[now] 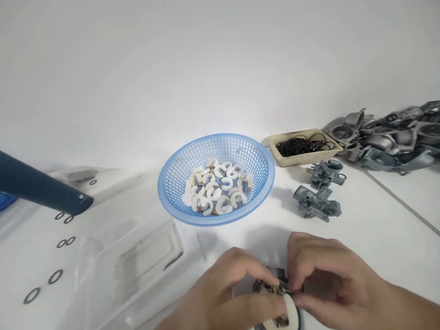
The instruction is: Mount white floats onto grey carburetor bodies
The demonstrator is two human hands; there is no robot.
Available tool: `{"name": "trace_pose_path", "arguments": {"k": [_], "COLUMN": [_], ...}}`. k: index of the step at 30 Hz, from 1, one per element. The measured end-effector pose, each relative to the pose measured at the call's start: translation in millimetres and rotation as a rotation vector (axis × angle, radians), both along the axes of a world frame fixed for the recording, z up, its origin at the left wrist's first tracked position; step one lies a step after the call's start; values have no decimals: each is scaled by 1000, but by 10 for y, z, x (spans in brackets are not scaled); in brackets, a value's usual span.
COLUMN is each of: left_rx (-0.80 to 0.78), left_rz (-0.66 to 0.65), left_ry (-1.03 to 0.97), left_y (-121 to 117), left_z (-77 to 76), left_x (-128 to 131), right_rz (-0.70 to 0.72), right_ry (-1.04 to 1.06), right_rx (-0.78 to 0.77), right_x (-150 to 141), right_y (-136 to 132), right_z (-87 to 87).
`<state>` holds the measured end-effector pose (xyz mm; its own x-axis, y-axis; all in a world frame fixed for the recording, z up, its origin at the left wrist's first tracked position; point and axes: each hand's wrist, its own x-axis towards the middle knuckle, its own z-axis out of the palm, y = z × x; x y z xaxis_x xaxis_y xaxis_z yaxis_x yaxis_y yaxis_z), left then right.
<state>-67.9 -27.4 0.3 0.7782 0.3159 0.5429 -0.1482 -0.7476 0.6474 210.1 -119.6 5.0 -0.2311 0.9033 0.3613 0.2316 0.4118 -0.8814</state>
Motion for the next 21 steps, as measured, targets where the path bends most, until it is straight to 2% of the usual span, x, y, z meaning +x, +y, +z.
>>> {"name": "trace_pose_path", "arguments": {"k": [7, 12, 21], "left_rx": [11, -23, -79], "left_rz": [46, 28, -7], "left_ry": [71, 63, 96], "left_y": [-16, -35, -23], "left_z": [-15, -47, 121], "left_x": [-20, -21, 1], "right_rz": [-1, -23, -38], "right_ry": [4, -100, -120], "right_rx": [69, 145, 168], "right_x": [10, 20, -24], "right_y": [2, -4, -2], "right_z": [19, 89, 108]}}
